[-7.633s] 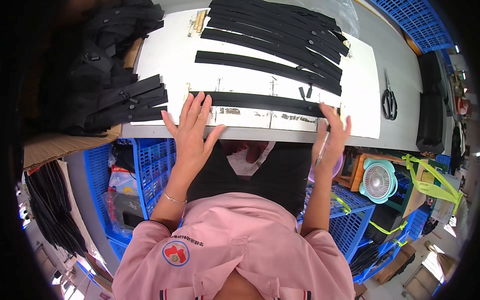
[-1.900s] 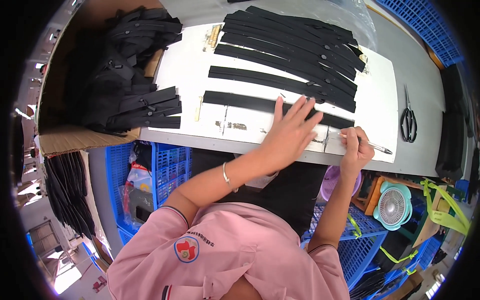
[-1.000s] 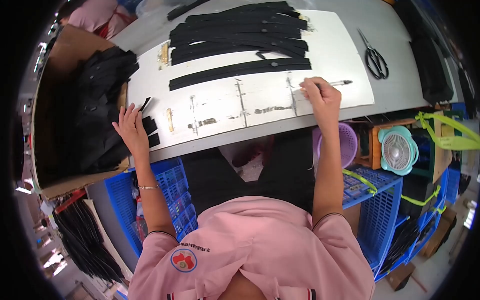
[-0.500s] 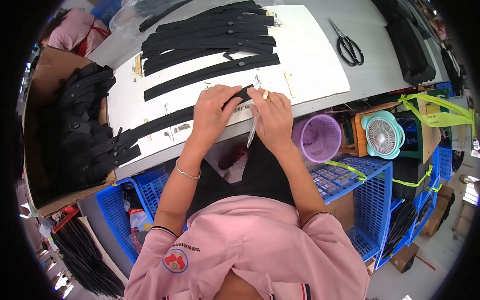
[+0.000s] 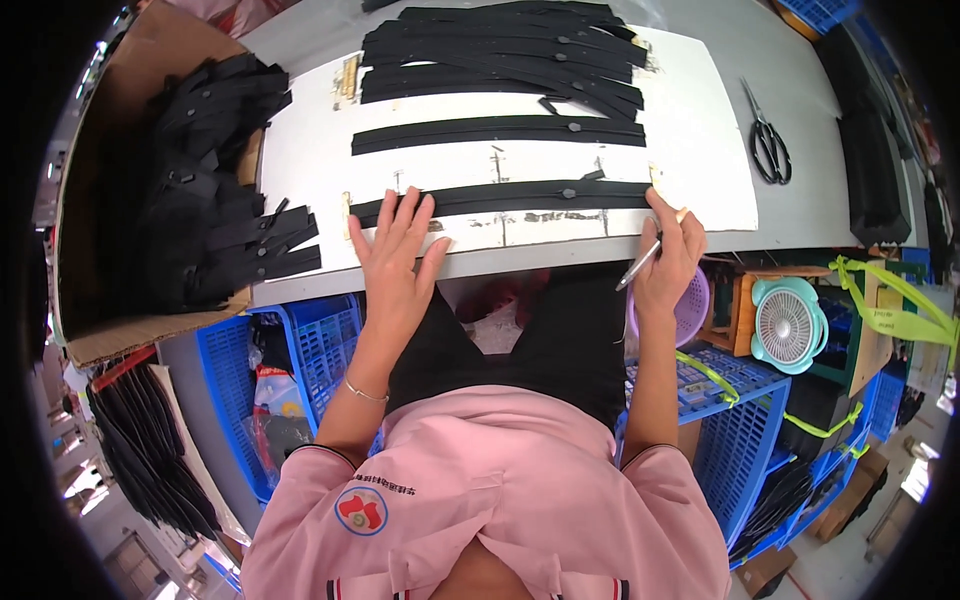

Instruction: Mark measurement points on black zippers using a template and a pen.

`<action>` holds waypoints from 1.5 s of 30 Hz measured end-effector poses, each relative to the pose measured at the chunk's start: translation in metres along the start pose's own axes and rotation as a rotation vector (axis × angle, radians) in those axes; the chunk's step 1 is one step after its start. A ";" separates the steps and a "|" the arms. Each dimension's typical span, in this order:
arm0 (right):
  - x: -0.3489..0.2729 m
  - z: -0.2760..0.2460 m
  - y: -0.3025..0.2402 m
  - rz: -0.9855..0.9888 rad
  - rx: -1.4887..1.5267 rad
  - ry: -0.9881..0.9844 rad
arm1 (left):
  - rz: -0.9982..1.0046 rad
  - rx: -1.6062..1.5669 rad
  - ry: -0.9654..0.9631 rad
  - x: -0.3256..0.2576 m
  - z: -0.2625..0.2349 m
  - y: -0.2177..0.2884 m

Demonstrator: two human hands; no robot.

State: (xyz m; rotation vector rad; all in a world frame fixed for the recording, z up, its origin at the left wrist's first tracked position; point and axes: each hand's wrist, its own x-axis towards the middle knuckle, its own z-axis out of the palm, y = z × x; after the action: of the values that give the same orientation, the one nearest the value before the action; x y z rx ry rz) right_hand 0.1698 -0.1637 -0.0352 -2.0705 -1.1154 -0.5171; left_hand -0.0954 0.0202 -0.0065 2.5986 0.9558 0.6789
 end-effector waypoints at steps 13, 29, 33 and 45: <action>0.038 0.002 -0.091 0.489 0.519 -0.203 | -0.135 0.024 -0.001 -0.018 -0.017 -0.024; 0.048 0.103 -0.194 0.137 0.631 -0.631 | -0.140 -0.014 0.074 -0.018 -0.015 -0.025; 0.046 0.108 -0.195 0.092 0.636 -0.553 | -0.128 -0.018 0.093 -0.019 -0.014 -0.025; 0.043 0.106 -0.184 0.088 0.771 -0.661 | -0.127 0.012 0.073 -0.017 -0.014 -0.025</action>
State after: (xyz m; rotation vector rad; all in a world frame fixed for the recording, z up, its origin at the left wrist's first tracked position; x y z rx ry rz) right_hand 0.0399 0.0071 -0.0040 -1.5845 -1.2948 0.6183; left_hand -0.1275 0.0287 -0.0112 2.5127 1.1396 0.7404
